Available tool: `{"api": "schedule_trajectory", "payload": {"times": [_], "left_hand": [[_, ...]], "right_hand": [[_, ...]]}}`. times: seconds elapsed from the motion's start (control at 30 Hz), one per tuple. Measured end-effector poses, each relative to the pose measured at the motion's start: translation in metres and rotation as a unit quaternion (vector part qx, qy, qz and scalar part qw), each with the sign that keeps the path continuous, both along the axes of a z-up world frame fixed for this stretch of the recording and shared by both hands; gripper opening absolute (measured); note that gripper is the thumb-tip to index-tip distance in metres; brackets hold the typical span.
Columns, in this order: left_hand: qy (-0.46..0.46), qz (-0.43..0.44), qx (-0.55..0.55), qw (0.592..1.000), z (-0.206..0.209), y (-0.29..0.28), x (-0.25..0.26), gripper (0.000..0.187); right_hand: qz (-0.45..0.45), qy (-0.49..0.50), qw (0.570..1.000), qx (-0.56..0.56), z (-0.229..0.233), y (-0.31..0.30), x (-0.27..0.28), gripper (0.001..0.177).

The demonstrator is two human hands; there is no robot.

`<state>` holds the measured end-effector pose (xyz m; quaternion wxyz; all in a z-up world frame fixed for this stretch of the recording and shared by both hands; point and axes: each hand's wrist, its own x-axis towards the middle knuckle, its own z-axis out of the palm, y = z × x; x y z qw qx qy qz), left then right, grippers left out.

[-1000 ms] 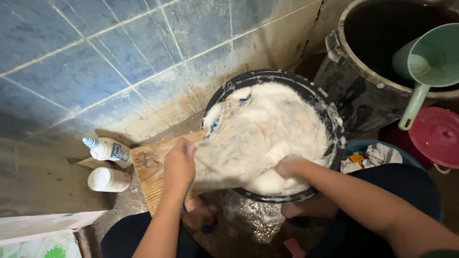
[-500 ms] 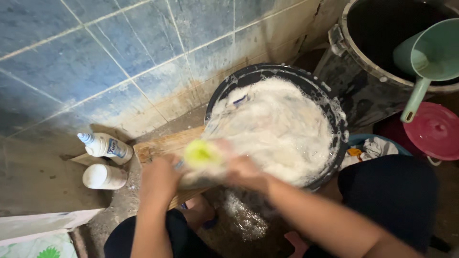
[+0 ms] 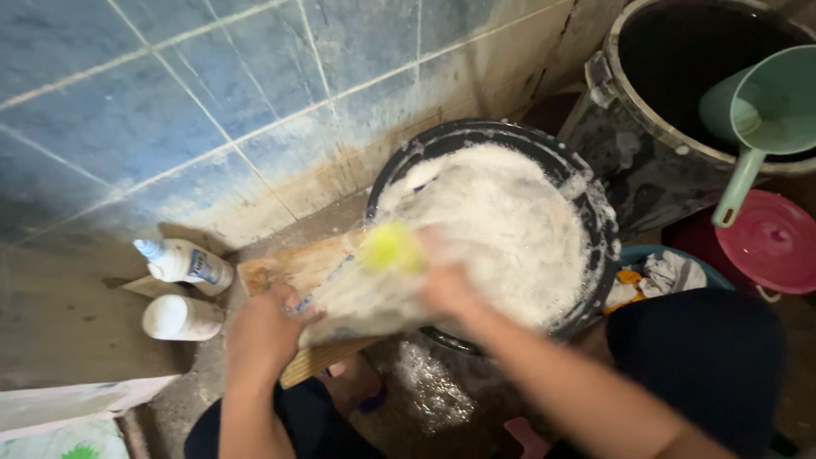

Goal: The person hand washes clothes by scrubbing garments on a washboard with a brush and soapy water from a bucket and wringing them out by hand.

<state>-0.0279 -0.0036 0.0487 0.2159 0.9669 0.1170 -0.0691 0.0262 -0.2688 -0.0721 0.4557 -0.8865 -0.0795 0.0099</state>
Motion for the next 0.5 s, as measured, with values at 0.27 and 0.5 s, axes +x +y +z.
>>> {"api": "schedule_trajectory", "payload": {"times": [0.27, 0.5], "left_hand": [[0.032, 0.000, 0.019, 0.999, -0.007, 0.010, 0.002, 0.046], [0.016, 0.025, 0.016, 0.999, -0.003, 0.000, 0.003, 0.047]], "right_hand": [[-0.100, 0.224, 0.946, -0.210, 0.034, -0.052, 0.037, 0.077], [-0.051, 0.287, 0.954, -0.067, 0.067, -0.001, 0.002, 0.097]]}}
